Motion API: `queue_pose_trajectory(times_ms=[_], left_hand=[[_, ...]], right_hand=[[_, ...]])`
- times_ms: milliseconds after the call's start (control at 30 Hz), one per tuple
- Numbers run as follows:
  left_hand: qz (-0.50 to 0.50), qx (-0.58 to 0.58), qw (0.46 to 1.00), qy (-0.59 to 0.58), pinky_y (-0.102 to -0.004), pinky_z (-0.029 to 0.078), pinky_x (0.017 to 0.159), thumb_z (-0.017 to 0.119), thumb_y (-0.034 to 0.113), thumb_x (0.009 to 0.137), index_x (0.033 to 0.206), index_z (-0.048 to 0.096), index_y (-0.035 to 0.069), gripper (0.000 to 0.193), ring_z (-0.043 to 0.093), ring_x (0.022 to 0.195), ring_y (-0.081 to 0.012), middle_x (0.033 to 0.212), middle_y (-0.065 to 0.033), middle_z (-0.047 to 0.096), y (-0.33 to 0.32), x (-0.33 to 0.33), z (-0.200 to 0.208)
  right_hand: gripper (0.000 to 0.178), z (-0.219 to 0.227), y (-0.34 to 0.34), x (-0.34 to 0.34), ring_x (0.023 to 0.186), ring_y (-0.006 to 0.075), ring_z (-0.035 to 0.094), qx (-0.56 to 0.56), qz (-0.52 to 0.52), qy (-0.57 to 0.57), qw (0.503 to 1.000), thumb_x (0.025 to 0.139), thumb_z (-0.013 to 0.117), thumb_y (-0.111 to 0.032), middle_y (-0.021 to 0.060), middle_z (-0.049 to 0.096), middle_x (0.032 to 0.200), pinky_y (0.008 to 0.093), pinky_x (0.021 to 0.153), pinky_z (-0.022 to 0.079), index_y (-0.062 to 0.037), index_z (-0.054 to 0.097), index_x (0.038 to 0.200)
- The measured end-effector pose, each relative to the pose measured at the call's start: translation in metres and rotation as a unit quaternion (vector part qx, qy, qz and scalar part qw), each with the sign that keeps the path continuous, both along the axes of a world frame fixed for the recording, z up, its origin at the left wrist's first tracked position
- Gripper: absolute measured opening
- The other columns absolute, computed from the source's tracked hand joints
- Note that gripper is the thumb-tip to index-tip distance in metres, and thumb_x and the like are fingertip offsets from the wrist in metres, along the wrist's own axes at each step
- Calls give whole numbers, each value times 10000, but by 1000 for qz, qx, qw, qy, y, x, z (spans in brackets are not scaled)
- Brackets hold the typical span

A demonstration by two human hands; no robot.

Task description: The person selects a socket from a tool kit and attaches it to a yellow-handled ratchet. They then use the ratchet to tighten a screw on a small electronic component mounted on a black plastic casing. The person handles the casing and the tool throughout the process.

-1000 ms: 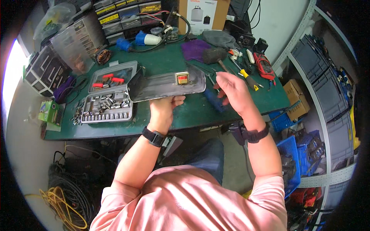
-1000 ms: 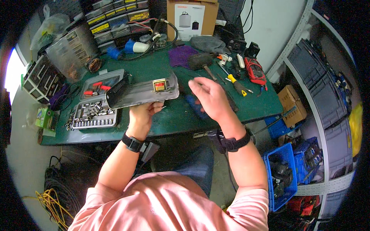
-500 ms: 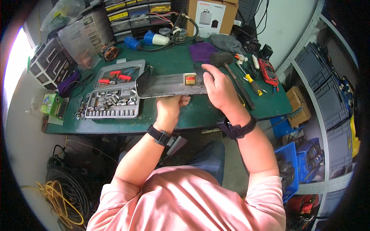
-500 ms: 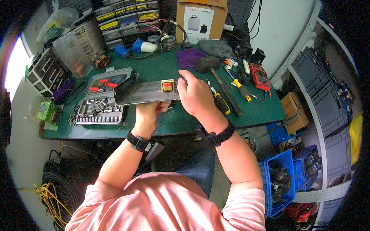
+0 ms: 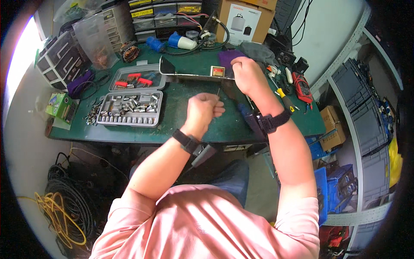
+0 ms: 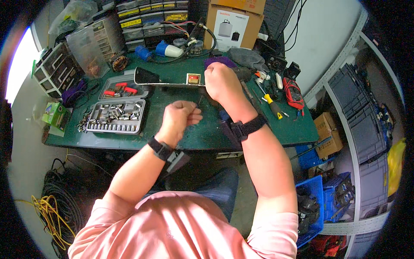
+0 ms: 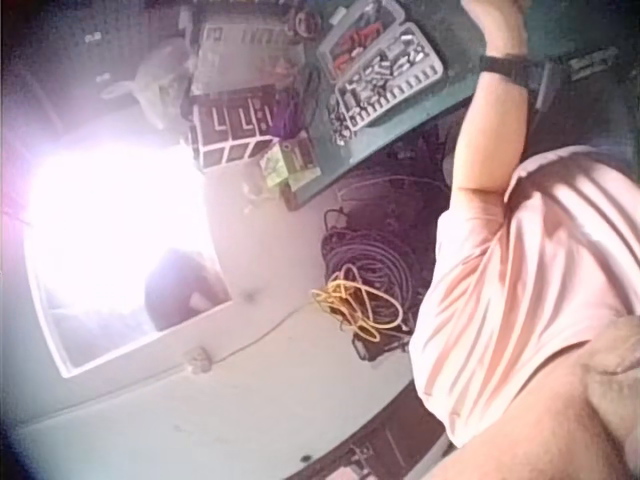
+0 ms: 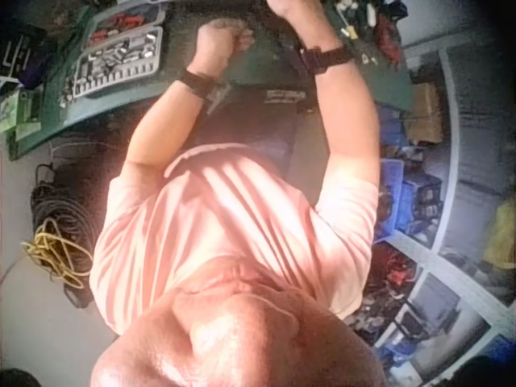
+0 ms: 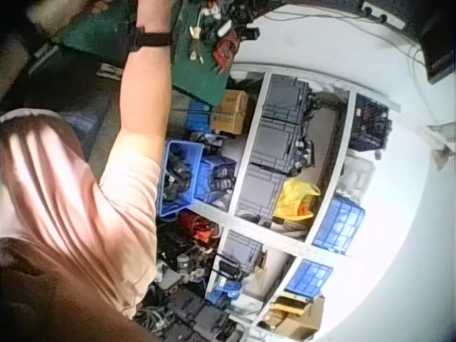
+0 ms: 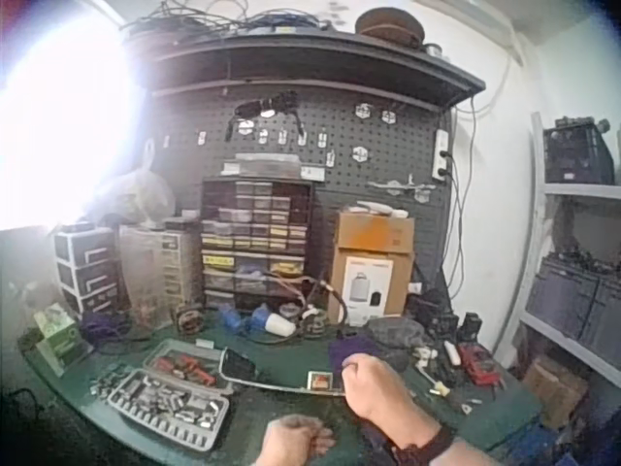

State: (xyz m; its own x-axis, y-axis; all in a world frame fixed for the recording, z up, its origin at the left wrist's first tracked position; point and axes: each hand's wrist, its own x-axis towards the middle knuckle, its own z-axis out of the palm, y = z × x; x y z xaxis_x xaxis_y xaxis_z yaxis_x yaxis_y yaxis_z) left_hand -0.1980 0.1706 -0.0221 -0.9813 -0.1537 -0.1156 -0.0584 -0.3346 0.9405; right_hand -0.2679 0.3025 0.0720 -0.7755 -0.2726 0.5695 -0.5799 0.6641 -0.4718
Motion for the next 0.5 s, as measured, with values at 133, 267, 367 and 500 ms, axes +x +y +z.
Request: queue_pose_trajectory(times_ms=[133, 267, 367, 500], left_hand=[[-20, 57, 997, 41, -289, 573, 647, 579, 137, 967, 1037, 629, -37, 194, 694, 730, -201, 911, -139, 699, -4, 18, 6], [-52, 70, 994, 71, -286, 567, 653, 591, 156, 973, 1031, 634, -23, 193, 690, 723, -193, 916, -122, 701, -33, 42, 20], [-111, -31, 992, 58, -271, 561, 642, 615, 132, 959, 1005, 648, -19, 161, 680, 730, -161, 879, -94, 692, -61, 78, 20], [-17, -118, 990, 72, -249, 539, 618, 674, 118, 909, 965, 673, -18, 148, 653, 729, -128, 853, -62, 679, -116, 121, 15]], right_hand=[[307, 0, -7, -2, 906, 456, 619, 5, -4, -4, 1000, 895, 450, -191, 279, 647, 925, 510, 827, 490, 19, 671, 856], [289, -9, 8, -24, 883, 459, 615, 126, 84, 123, 981, 888, 437, -154, 280, 639, 930, 509, 820, 494, 29, 654, 841], [341, -6, 7, -7, 982, 423, 634, 25, 21, 6, 999, 904, 450, -186, 266, 664, 1033, 449, 888, 493, 57, 680, 968], [371, -6, 11, -1, 1044, 380, 635, 7, 18, -44, 999, 896, 438, -185, 261, 668, 1067, 393, 936, 463, 60, 669, 1051]])
